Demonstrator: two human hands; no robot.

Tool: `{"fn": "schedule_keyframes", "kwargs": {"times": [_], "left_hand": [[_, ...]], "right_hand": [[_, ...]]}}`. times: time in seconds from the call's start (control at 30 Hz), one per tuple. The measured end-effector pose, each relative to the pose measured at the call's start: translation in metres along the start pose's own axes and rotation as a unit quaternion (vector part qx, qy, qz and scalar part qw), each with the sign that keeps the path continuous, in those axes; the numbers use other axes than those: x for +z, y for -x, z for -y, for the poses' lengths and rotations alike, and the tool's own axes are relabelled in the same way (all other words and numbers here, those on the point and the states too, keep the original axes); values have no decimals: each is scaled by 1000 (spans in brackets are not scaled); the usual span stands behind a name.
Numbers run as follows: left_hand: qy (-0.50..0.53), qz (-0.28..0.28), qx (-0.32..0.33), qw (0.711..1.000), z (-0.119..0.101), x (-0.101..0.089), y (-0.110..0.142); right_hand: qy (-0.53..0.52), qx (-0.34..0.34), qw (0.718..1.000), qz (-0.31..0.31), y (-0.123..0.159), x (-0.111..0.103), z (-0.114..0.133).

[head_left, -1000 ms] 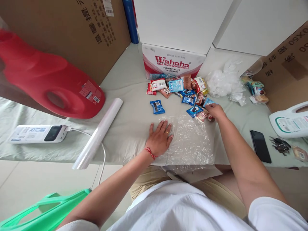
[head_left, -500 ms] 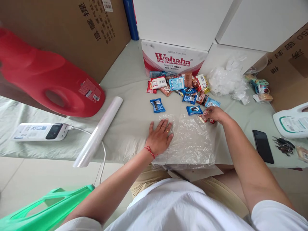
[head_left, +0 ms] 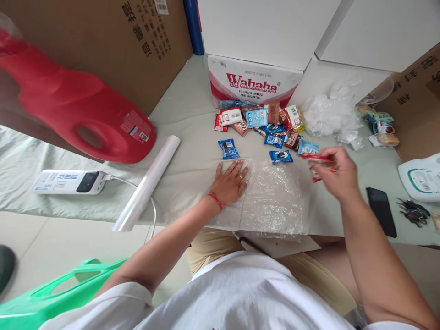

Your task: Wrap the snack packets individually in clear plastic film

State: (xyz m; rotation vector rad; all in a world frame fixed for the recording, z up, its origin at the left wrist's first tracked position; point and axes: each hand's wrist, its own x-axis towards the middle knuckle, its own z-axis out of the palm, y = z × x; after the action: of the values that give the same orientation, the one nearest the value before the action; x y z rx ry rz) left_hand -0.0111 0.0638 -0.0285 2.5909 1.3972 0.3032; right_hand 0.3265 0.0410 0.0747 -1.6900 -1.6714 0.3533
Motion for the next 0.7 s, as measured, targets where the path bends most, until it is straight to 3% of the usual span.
{"fn": "schedule_keyframes", "kwargs": {"times": [0.07, 0.13, 0.2, 0.27, 0.37, 0.47, 0.53, 0.6, 0.7], "left_hand": [[-3, 1, -1, 1000, -1, 1, 0], [-2, 8, -4, 1000, -2, -1, 0], [1, 17, -7, 1000, -2, -3, 0], [5, 26, -10, 1000, -3, -5, 0], [13, 28, -13, 999, -3, -6, 0], [16, 22, -13, 1000, -3, -6, 0], [14, 19, -14, 1000, -3, -6, 1], [10, 19, -14, 1000, -3, -6, 1], [3, 22, -15, 1000, -4, -6, 1]], "right_hand": [[31, -149, 988, 28, 17, 30, 30], [76, -248, 961, 94, 34, 61, 47], [129, -297, 930, 175, 50, 84, 49], [164, -309, 905, 241, 62, 89, 40], [135, -262, 922, 252, 66, 69, 27], [68, -164, 969, 174, 54, 39, 29], [26, -63, 991, 115, 43, 32, 37], [-42, 43, 993, 101, 37, 42, 46], [-157, 134, 967, 148, 40, 79, 53]]}}
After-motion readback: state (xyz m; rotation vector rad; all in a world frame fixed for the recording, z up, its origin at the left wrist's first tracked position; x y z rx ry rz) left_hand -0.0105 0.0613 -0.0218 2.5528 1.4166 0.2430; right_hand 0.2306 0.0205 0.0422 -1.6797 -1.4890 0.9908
